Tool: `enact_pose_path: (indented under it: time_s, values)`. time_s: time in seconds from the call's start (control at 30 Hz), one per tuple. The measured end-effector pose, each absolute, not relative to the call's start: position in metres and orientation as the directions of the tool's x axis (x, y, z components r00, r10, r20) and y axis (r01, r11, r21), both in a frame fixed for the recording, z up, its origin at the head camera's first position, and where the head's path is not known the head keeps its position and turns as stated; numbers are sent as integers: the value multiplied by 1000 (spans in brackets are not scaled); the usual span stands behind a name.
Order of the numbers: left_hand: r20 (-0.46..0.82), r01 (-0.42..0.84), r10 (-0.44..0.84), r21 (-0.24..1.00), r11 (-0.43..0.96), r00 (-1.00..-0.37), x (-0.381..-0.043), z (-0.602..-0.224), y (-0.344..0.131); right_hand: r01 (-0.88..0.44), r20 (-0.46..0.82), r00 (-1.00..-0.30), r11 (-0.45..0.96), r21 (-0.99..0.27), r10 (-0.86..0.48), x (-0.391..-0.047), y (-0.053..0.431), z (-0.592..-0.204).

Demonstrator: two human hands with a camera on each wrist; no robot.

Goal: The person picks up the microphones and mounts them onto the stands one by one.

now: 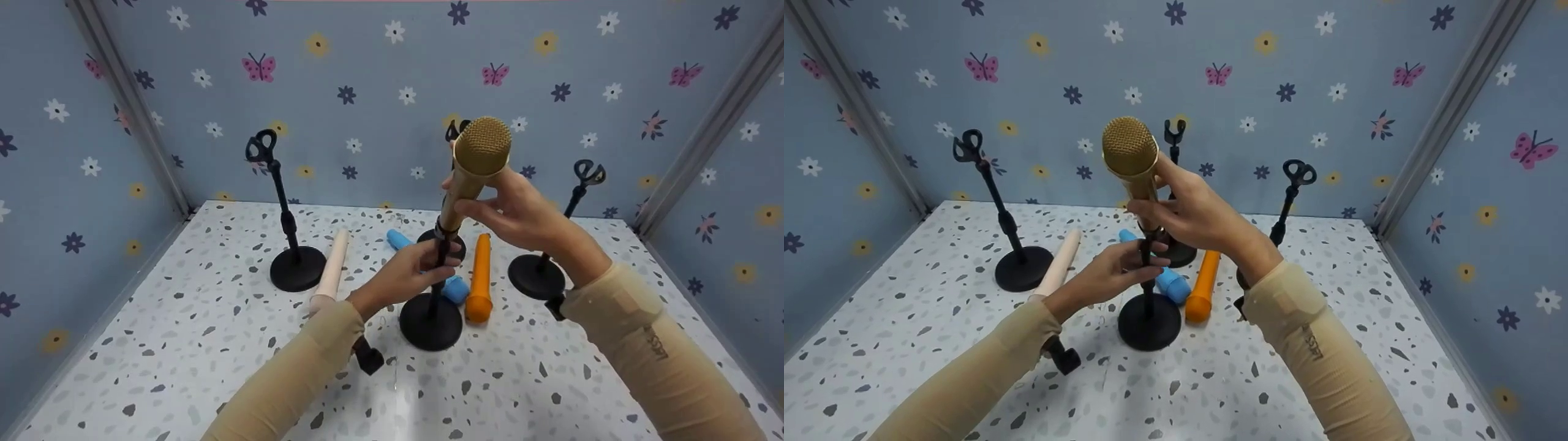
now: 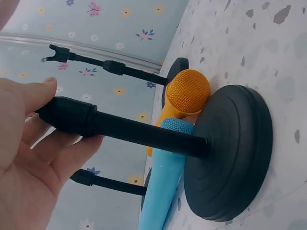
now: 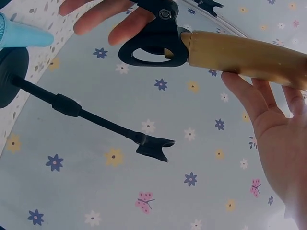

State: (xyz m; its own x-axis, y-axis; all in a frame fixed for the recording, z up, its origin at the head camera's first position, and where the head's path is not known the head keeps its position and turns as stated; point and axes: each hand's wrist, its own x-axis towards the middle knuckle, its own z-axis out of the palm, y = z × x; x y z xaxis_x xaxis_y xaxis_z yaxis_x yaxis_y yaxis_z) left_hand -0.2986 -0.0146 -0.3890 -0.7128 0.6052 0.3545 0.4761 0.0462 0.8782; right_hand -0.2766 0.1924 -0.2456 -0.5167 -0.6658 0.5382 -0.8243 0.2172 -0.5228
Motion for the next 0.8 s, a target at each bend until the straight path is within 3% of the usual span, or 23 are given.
enact_pose_path:
  time_s: [0.2,0.4,0.63,0.8]
  values:
    - [468,570,543,821,24,-697,-296,-394,-10,-836,497,-512,275,-474,-700,-276,193,-238]
    - [474,571,506,820,44,-721,-295,-398,-8,-841,438,-485,266,-470,-757,-277,186,-232]
    - [434,540,507,838,75,-744,-292,-398,-8,-889,582,-450,282,-360,-677,-278,175,-240]
    - [444,553,513,830,72,-735,-294,-396,-8,-858,630,-505,422,-292,-590,-269,165,-245]
